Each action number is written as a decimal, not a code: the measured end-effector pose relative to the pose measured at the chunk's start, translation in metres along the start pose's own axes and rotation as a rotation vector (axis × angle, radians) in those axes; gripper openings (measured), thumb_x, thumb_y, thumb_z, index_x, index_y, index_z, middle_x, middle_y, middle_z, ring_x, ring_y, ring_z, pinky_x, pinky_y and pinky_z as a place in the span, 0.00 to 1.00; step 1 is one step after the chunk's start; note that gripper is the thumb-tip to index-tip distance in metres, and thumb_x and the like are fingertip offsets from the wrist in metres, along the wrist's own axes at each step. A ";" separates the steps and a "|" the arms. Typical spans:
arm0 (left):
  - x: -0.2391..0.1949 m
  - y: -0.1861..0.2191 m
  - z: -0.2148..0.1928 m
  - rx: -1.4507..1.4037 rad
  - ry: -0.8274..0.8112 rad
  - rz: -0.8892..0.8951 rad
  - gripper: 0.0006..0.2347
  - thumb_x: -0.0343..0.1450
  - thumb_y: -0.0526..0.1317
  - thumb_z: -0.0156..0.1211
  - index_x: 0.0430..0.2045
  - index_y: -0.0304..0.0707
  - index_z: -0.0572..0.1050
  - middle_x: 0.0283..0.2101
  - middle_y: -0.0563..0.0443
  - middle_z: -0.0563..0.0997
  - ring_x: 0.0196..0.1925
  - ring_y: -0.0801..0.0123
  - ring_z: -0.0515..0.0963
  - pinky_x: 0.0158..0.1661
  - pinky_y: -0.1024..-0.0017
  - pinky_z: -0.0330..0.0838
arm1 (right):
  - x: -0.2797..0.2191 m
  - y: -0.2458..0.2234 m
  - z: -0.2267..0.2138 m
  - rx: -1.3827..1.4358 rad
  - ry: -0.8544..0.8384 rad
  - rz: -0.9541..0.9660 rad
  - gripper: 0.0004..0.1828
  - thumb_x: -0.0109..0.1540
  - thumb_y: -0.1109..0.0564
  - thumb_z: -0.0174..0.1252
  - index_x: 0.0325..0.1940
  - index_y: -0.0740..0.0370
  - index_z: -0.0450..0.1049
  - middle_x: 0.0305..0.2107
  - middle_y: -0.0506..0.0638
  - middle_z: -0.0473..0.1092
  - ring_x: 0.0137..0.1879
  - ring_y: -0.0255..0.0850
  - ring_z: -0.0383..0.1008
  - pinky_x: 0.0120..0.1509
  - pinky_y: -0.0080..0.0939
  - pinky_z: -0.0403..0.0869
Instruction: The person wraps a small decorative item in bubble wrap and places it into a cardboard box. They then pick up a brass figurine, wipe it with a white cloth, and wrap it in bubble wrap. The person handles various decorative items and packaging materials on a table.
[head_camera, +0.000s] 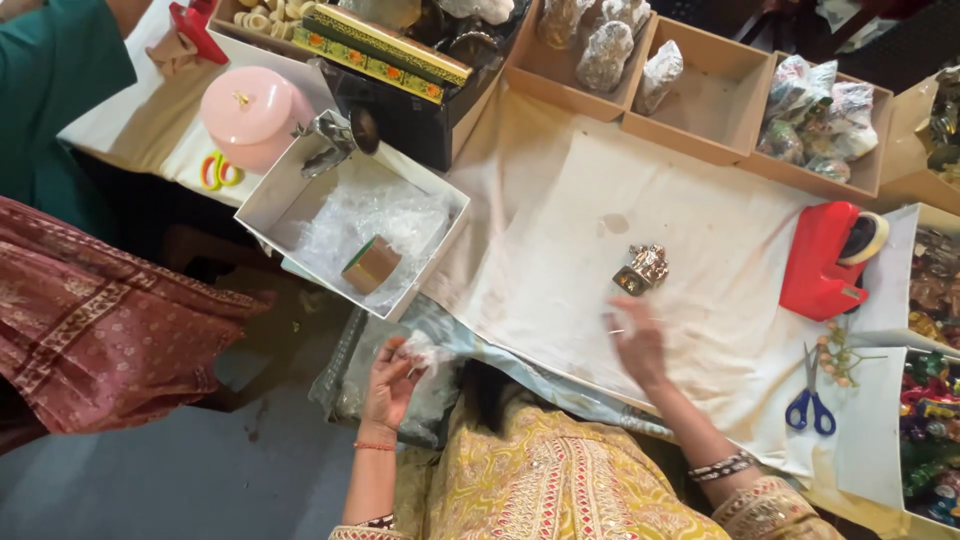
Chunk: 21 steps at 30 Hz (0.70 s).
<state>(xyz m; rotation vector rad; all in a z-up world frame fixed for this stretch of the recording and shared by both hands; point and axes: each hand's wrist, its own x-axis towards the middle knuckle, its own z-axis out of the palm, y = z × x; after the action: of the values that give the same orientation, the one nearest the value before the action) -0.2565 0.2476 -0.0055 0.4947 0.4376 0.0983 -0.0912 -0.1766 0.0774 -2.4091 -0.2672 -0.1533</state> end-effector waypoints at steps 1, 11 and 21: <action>-0.002 0.003 0.024 -0.001 -0.004 0.003 0.16 0.70 0.28 0.58 0.53 0.40 0.73 0.41 0.54 0.80 0.47 0.62 0.82 0.53 0.55 0.73 | 0.003 -0.038 0.002 0.000 0.003 -0.003 0.16 0.65 0.53 0.62 0.57 0.54 0.74 0.51 0.54 0.74 0.58 0.51 0.74 0.65 0.49 0.72; -0.013 0.002 0.168 0.402 -0.351 0.104 0.20 0.70 0.27 0.64 0.58 0.31 0.70 0.52 0.45 0.78 0.54 0.62 0.79 0.58 0.61 0.71 | -0.002 -0.124 0.097 0.511 -0.714 0.009 0.27 0.57 0.59 0.61 0.61 0.62 0.70 0.47 0.53 0.73 0.54 0.45 0.75 0.54 0.47 0.78; -0.017 -0.028 0.103 1.611 -0.136 0.692 0.42 0.58 0.38 0.71 0.69 0.32 0.54 0.54 0.39 0.75 0.57 0.46 0.74 0.55 0.53 0.66 | 0.019 -0.141 0.080 1.170 -0.655 0.574 0.11 0.69 0.53 0.54 0.50 0.59 0.76 0.42 0.45 0.78 0.46 0.35 0.77 0.51 0.43 0.78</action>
<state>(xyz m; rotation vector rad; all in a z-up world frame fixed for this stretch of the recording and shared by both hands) -0.2283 0.1740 0.0692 2.2194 0.1025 0.3768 -0.1026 -0.0169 0.1107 -1.2092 0.0675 0.8341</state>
